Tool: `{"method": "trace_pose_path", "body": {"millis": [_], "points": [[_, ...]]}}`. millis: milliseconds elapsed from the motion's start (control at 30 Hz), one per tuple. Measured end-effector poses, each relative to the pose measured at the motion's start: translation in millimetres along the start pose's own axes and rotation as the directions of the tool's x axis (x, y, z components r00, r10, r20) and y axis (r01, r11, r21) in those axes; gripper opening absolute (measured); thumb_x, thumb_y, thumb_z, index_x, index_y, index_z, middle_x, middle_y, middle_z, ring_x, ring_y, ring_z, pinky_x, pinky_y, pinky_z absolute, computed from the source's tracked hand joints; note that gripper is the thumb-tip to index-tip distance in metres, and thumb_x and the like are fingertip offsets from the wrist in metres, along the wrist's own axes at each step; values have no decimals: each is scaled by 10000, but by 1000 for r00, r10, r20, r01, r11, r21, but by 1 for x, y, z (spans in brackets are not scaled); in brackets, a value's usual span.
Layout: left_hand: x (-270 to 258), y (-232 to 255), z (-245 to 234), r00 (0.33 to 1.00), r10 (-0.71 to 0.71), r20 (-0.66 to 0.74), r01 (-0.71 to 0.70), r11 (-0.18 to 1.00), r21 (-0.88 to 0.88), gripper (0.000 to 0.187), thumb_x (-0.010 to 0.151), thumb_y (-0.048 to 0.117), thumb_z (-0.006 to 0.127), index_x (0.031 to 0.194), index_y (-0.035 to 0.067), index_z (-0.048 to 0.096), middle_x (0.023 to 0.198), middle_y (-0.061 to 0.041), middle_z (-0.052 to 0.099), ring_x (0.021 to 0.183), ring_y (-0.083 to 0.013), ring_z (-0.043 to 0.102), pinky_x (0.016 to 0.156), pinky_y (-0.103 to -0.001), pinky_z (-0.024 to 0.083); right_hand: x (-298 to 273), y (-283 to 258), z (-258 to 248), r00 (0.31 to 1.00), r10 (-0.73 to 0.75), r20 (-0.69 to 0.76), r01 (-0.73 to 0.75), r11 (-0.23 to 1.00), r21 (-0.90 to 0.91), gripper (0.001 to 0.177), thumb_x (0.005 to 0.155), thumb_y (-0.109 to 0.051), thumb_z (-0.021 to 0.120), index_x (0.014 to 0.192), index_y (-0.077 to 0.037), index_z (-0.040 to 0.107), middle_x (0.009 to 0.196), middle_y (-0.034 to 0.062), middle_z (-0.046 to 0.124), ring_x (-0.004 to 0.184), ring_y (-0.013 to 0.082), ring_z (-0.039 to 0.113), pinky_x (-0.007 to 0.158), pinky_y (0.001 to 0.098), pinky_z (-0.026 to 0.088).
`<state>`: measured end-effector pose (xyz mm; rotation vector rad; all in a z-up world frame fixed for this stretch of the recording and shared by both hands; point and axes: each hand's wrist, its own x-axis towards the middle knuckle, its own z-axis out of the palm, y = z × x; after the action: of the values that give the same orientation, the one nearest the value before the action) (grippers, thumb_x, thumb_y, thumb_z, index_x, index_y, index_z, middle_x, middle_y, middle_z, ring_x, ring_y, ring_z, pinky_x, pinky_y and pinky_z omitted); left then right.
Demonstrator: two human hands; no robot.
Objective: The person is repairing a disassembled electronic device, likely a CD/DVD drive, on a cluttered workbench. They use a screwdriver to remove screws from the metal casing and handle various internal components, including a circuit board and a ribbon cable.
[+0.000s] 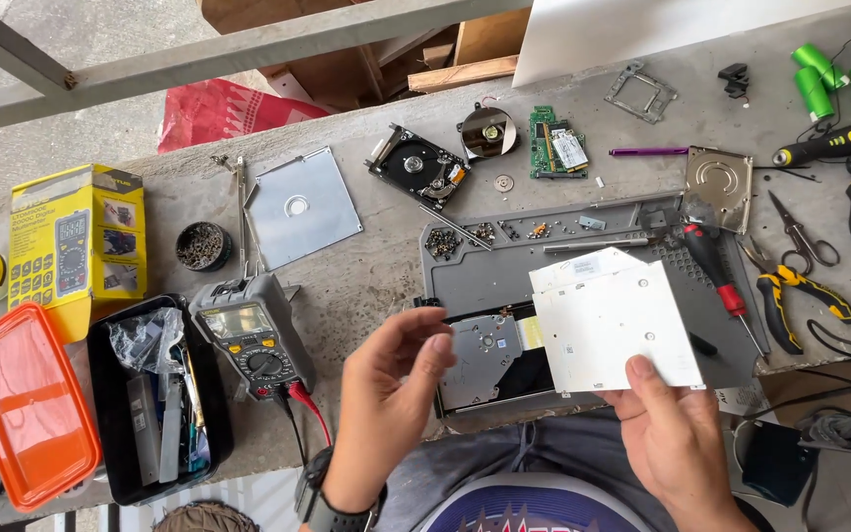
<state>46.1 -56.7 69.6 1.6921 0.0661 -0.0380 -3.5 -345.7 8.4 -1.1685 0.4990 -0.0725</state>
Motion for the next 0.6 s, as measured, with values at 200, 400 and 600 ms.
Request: {"method": "trace_pose_path", "body": {"millis": [200, 400, 600], "points": [[-8, -27, -11, 972, 226, -65, -177, 883, 434, 187, 1060, 119, 766, 1241, 112, 813, 1111, -40, 825, 835, -174, 787, 800, -315, 665, 1, -16, 17, 999, 12, -35, -12, 1000, 10, 593, 1077, -90, 538, 1666, -36, 573, 1657, 209, 683, 1490, 426, 686, 1101, 651, 627], [-13, -26, -27, 925, 280, 255, -374, 786, 493, 774, 1028, 378, 872, 1675, 111, 544, 1686, -135, 599, 1498, -378, 571, 1267, -568, 431, 18, 14, -29, 1000, -4, -11, 4, 1000, 10, 271, 1109, -71, 696, 1350, -159, 779, 1421, 4, 788, 1184, 194, 724, 891, 446, 650], [-16, -32, -28, 909, 175, 378, -361, 784, 504, 1254, 891, 745, 820, 1828, 115, 274, 1891, -152, 314, 1628, -461, 327, 1319, -699, 353, 20, -5, -26, 999, 31, 24, -31, 999, 21, 441, 1112, -57, 605, 1546, -98, 673, 1518, 136, 742, 1367, 347, 711, 957, 608, 652]]}}
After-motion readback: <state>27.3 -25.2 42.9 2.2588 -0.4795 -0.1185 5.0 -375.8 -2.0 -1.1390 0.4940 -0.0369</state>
